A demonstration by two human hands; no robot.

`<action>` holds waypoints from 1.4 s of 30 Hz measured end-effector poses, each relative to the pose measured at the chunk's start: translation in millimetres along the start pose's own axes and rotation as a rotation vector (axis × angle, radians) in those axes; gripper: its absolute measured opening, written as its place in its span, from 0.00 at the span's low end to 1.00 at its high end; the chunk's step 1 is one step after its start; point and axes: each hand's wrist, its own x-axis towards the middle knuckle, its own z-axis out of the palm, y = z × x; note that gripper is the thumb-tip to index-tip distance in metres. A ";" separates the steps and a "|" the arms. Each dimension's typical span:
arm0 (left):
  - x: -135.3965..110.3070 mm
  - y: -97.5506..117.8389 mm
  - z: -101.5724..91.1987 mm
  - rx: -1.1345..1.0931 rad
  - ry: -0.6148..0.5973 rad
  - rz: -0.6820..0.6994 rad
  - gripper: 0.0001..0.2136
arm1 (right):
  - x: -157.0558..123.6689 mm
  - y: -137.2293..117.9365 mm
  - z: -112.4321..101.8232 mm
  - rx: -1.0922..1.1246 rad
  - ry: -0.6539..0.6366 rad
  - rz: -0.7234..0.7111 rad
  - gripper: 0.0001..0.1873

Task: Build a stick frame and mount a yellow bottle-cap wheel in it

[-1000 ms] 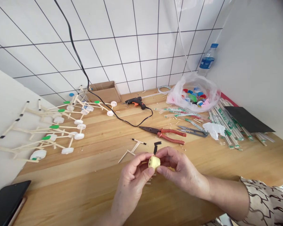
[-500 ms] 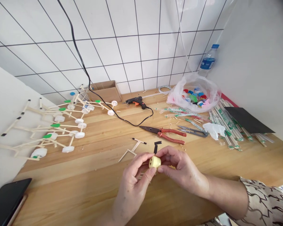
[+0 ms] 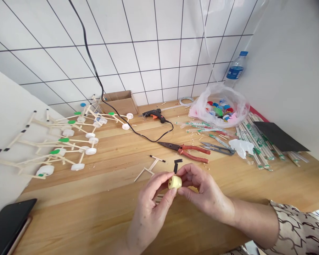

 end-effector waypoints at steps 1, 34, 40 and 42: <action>-0.1 -0.1 -0.2 -0.001 -0.002 0.001 0.12 | -0.1 0.0 0.2 -0.002 -0.001 -0.008 0.12; 1.3 1.5 2.1 -0.161 -0.042 -0.071 0.09 | -0.9 -0.8 0.1 0.018 0.007 -0.093 0.10; 2.1 -0.4 2.7 -0.088 -0.030 -0.020 0.10 | -0.9 1.0 -0.2 0.001 0.025 -0.073 0.10; 2.4 -1.0 2.2 -0.072 -0.009 -0.008 0.10 | -0.8 1.4 -0.6 -0.007 0.030 -0.067 0.10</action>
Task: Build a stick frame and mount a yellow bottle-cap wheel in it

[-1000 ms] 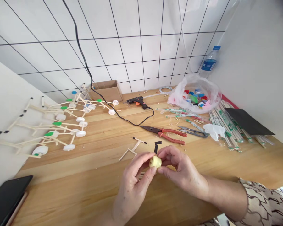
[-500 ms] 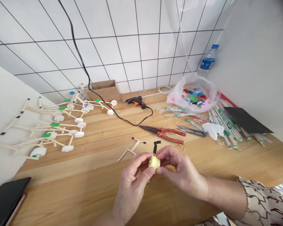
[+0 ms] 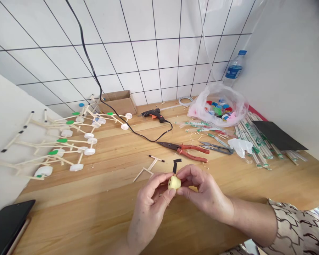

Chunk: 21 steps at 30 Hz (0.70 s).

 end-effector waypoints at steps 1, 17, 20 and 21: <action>0.0 0.1 -0.3 0.005 0.011 0.001 0.10 | 0.1 0.1 -0.2 -0.009 0.002 0.001 0.09; 1.0 -0.9 -0.8 -0.076 0.003 -0.087 0.12 | -2.6 -0.1 -2.0 -0.151 0.013 -0.126 0.10; 0.2 -3.5 -1.1 -0.096 -0.005 -0.095 0.13 | -2.7 1.8 -2.1 -0.144 0.008 -0.129 0.11; 0.0 -4.3 -1.1 -0.103 -0.009 -0.101 0.13 | -2.5 2.5 -2.1 -0.140 0.008 -0.130 0.11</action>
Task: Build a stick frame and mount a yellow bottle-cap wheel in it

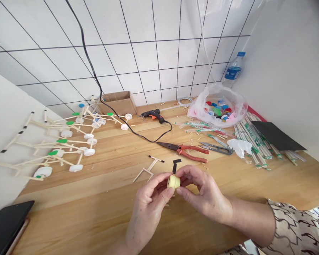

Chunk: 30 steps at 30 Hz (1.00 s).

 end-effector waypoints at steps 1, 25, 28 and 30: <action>-0.1 -0.7 0.0 -0.007 -0.003 -0.005 0.12 | 0.1 0.6 0.1 0.004 -0.001 0.002 0.11; -2.1 9.3 3.8 0.111 0.050 0.088 0.11 | 2.8 2.4 3.5 0.053 -0.009 0.007 0.09; -2.3 10.4 2.8 0.125 0.032 0.101 0.11 | 3.9 0.5 2.7 0.073 -0.012 0.011 0.08; -1.9 11.4 1.8 0.136 0.023 0.112 0.11 | 3.7 0.0 1.8 0.080 -0.025 0.017 0.09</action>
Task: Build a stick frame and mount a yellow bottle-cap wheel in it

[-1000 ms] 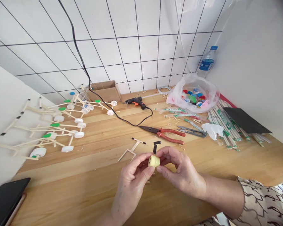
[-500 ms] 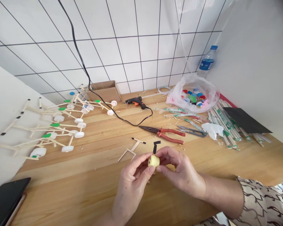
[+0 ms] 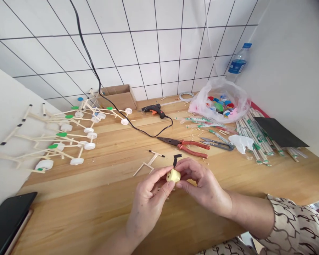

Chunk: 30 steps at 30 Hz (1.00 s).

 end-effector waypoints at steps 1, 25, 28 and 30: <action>0.4 0.4 -0.6 0.002 -0.002 0.004 0.11 | -0.3 -0.1 -0.4 0.001 -0.005 -0.002 0.09; 0.9 -1.2 -0.9 0.000 -0.011 0.013 0.11 | -1.0 -4.6 0.1 -0.033 -0.014 -0.106 0.09; 0.7 -2.3 -0.7 0.017 0.006 0.031 0.12 | -1.5 -4.6 0.3 -0.035 -0.012 -0.096 0.09; 0.2 -4.3 -0.7 0.050 0.018 0.044 0.12 | -1.8 -4.0 0.5 -0.051 -0.006 -0.084 0.09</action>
